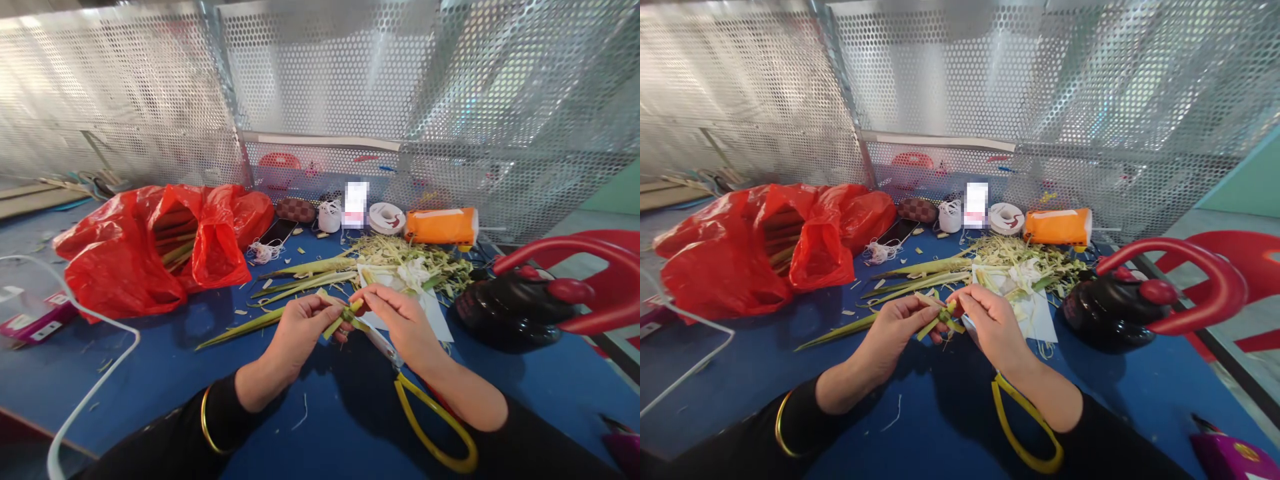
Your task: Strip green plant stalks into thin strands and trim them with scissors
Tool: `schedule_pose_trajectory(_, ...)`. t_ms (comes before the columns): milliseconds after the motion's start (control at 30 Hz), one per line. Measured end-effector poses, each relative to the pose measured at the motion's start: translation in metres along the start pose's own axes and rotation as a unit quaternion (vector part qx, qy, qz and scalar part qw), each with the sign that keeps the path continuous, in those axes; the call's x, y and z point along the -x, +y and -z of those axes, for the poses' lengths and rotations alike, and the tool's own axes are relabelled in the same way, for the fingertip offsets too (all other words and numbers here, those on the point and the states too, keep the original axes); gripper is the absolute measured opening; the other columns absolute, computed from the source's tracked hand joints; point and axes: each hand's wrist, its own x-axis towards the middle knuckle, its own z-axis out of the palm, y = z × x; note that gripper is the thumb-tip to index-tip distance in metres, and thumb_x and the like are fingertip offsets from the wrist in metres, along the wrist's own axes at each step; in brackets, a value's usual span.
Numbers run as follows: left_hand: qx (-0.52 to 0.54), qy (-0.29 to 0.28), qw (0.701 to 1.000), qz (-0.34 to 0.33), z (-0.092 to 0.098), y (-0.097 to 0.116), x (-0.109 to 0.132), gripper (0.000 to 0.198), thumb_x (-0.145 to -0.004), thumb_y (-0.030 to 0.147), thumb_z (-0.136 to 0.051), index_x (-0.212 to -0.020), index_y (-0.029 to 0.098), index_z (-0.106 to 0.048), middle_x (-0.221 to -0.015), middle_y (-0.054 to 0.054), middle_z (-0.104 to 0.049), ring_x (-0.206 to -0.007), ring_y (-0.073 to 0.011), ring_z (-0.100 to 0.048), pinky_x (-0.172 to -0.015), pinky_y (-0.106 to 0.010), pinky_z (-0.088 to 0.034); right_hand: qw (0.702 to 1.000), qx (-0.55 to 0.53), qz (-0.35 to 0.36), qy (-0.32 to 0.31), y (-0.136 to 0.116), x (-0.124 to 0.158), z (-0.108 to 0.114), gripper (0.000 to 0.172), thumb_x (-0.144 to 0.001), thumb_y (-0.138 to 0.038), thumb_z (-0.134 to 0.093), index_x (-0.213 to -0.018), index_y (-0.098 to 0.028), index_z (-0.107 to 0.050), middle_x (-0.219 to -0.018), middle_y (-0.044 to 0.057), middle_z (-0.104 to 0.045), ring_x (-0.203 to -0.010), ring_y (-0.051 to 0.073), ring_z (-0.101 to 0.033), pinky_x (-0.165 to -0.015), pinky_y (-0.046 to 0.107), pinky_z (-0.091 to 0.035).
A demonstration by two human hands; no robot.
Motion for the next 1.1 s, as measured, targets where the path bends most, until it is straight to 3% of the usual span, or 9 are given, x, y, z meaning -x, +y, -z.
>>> schedule_pose_trajectory(100, 0.008, 0.012, 1.0, 0.007, 0.001, -0.001, 0.0, 0.023, -0.073, 0.034, -0.07, -0.076, 0.011, -0.066, -0.065, -0.006, -0.069, -0.053, -0.013, -0.061, -0.059, -0.026, -0.05, 0.999, 0.015, 0.022, -0.038, -0.001, -0.001, 0.001, 0.014, -0.083, -0.025, -0.054, -0.087, -0.021, -0.066, -0.08, 0.002, -0.065, -0.077, 0.019, -0.06, -0.072, 0.03, -0.046)
schedule_pose_trajectory(167, 0.017, 0.005, 1.0, 0.014, 0.001, -0.001, 0.0, 0.025, -0.074, 0.035, -0.07, -0.078, 0.011, -0.066, -0.063, -0.005, -0.068, -0.052, -0.0128, -0.061, -0.059, -0.026, -0.051, 0.996, 0.066, 0.05, -0.021, 0.001, -0.001, 0.0, 0.008, -0.08, -0.022, -0.058, -0.083, -0.021, -0.066, -0.079, 0.001, -0.065, -0.074, 0.018, -0.059, -0.071, 0.029, -0.045)
schedule_pose_trajectory(267, 0.034, -0.043, 0.998, 0.04, -0.001, 0.0, 0.002, 0.033, -0.075, 0.04, -0.068, -0.094, 0.012, -0.066, -0.068, -0.006, -0.069, -0.054, -0.0142, -0.063, -0.057, -0.027, -0.052, 0.994, 0.099, 0.04, 0.03, 0.008, 0.0, -0.003, 0.011, -0.083, -0.024, -0.058, -0.076, -0.021, -0.066, -0.072, 0.001, -0.065, -0.067, 0.017, -0.058, -0.065, 0.029, -0.045)
schedule_pose_trajectory(367, 0.027, -0.093, 0.993, 0.065, -0.003, 0.001, 0.003, 0.045, -0.07, 0.036, -0.074, -0.108, 0.013, -0.064, -0.076, -0.007, -0.071, -0.055, -0.0146, -0.063, -0.056, -0.028, -0.053, 0.993, 0.104, 0.037, 0.037, 0.015, 0.002, -0.006, 0.012, -0.084, -0.025, -0.058, -0.077, -0.022, -0.067, -0.073, 0.001, -0.066, -0.067, 0.018, -0.059, -0.063, 0.03, -0.045)
schedule_pose_trajectory(667, 0.028, -0.092, 0.991, 0.092, -0.001, -0.005, 0.004, 0.035, -0.069, 0.036, -0.074, -0.092, 0.012, -0.062, -0.068, -0.007, -0.071, -0.046, -0.0135, -0.062, -0.051, -0.025, -0.05, 0.979, 0.162, 0.109, 0.06, 0.016, 0.004, -0.009, 0.011, -0.084, -0.02, -0.058, -0.077, -0.022, -0.065, -0.077, 0.003, -0.062, -0.075, 0.019, -0.06, -0.068, 0.03, -0.046)
schedule_pose_trajectory(867, 0.02, -0.103, 0.99, 0.09, -0.004, -0.005, 0.006, 0.029, -0.074, 0.033, -0.069, -0.09, 0.014, -0.056, -0.07, -0.007, -0.071, -0.052, -0.0155, -0.066, -0.056, -0.025, -0.05, 0.974, 0.183, 0.115, 0.063, 0.016, 0.006, -0.01, 0.012, -0.084, -0.017, -0.058, -0.073, -0.021, -0.061, -0.075, 0.002, -0.06, -0.073, 0.017, -0.059, -0.068, 0.029, -0.045)
schedule_pose_trajectory(1100, 0.026, -0.086, 0.989, 0.121, -0.005, -0.002, 0.005, 0.024, -0.074, 0.024, -0.064, -0.095, 0.013, -0.058, -0.064, -0.006, -0.07, -0.05, -0.016, -0.065, -0.057, -0.027, -0.05, 0.973, 0.171, 0.144, 0.05, 0.017, 0.007, -0.01, 0.013, -0.085, -0.017, -0.056, -0.073, -0.022, -0.06, -0.076, 0.002, -0.059, -0.073, 0.017, -0.058, -0.067, 0.029, -0.046)
